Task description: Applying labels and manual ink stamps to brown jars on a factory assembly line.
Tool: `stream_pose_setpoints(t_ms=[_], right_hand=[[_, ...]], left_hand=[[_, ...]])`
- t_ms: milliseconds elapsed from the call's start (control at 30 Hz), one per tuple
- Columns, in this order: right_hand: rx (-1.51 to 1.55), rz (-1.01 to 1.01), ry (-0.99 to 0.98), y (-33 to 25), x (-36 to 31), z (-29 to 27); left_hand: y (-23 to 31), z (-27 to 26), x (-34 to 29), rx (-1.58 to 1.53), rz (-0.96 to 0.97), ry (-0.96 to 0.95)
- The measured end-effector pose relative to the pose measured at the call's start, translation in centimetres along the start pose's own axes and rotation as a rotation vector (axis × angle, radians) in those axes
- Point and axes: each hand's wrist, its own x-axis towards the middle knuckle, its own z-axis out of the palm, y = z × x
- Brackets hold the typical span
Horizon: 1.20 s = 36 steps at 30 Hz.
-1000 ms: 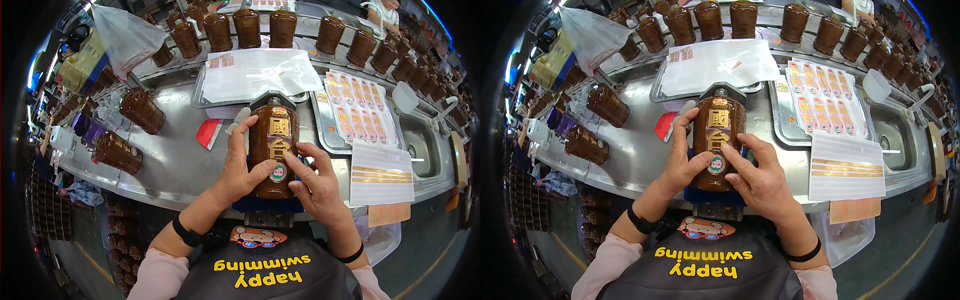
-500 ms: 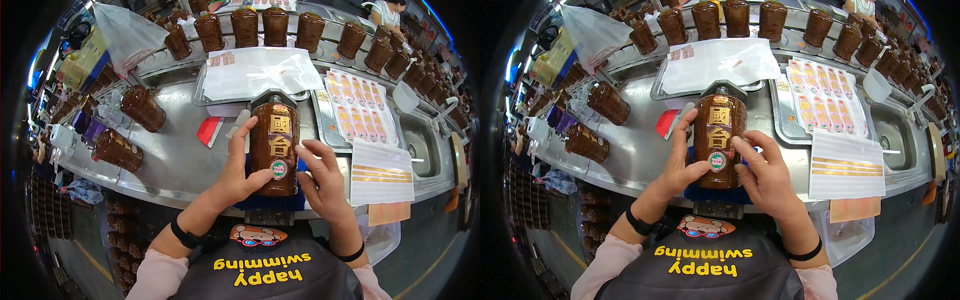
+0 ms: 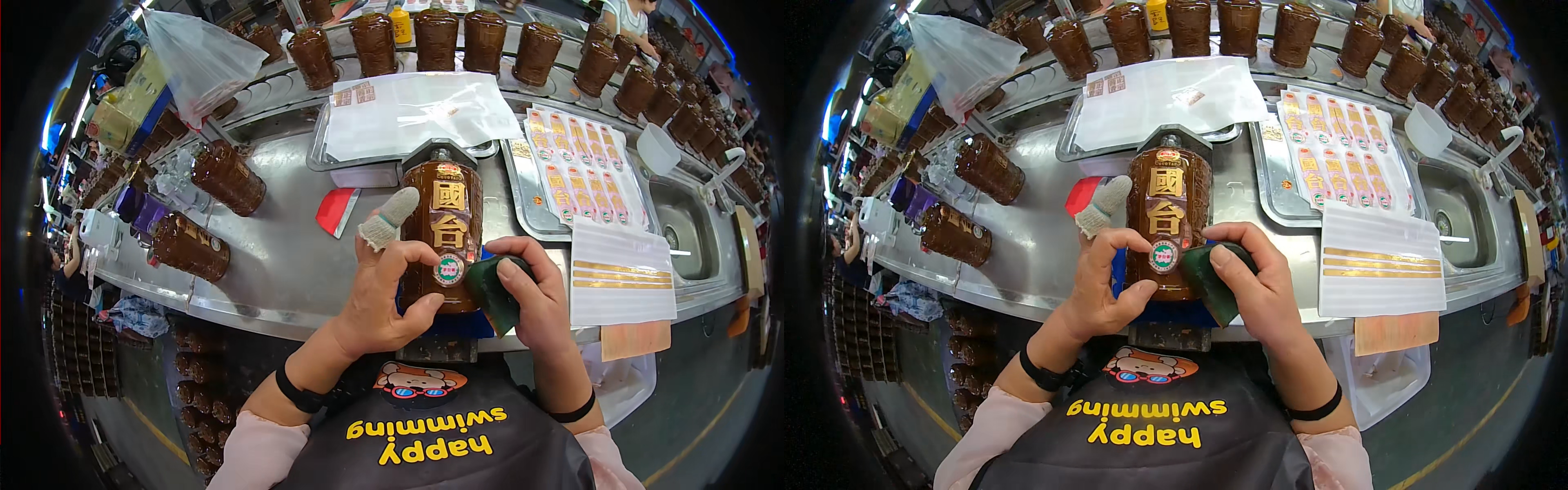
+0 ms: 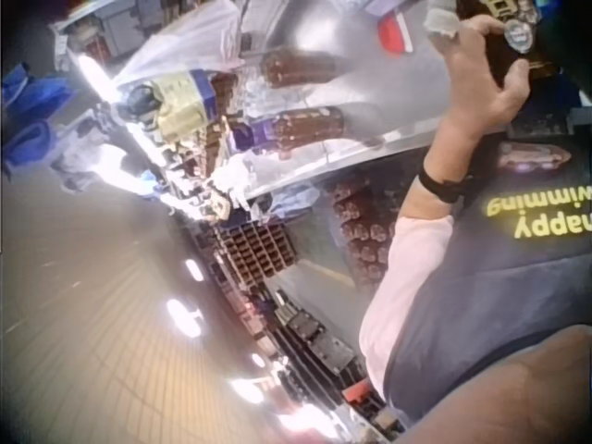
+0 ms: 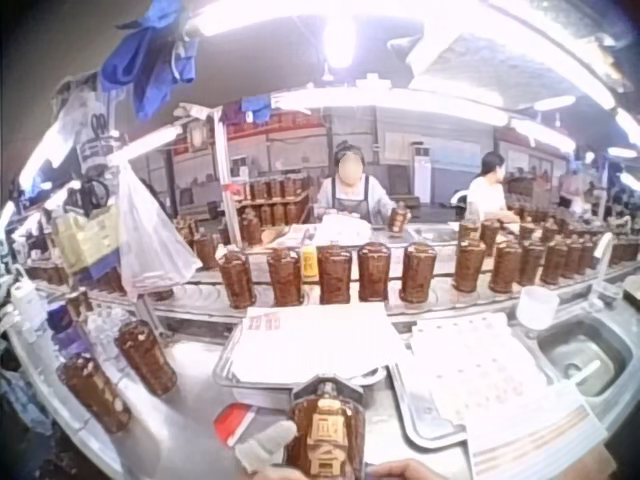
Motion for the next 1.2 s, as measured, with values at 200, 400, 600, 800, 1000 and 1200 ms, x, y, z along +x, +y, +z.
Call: stream_pose_setpoints(t_ms=[200,400,600,800,1000,1200], right_hand=[[0.14,0.013,0.008,-0.3,0.1,0.0],[-0.023,-0.144,0.074,-0.4,-0.7,-1.0],[-0.246,-0.279,0.091,-0.6,-1.1,-1.3],[-0.559,-0.579,0.031,-0.4,-0.1,-1.3],[-0.985,-0.688,-0.13,-0.6,0.3,-0.4],[-1.1,-0.781,-0.092,-0.2,1.1,0.3]], left_hand=[[0.9,0.7,1.3,0.234,0.198,0.164],[1.7,0.4,1.8,0.402,0.323,0.227],[2.6,0.3,2.0,0.559,0.375,0.213],[2.4,-0.5,1.0,0.492,0.384,0.146],[1.3,-0.5,0.4,0.441,0.433,0.188],[-0.5,0.6,1.4,0.148,0.15,0.317]])
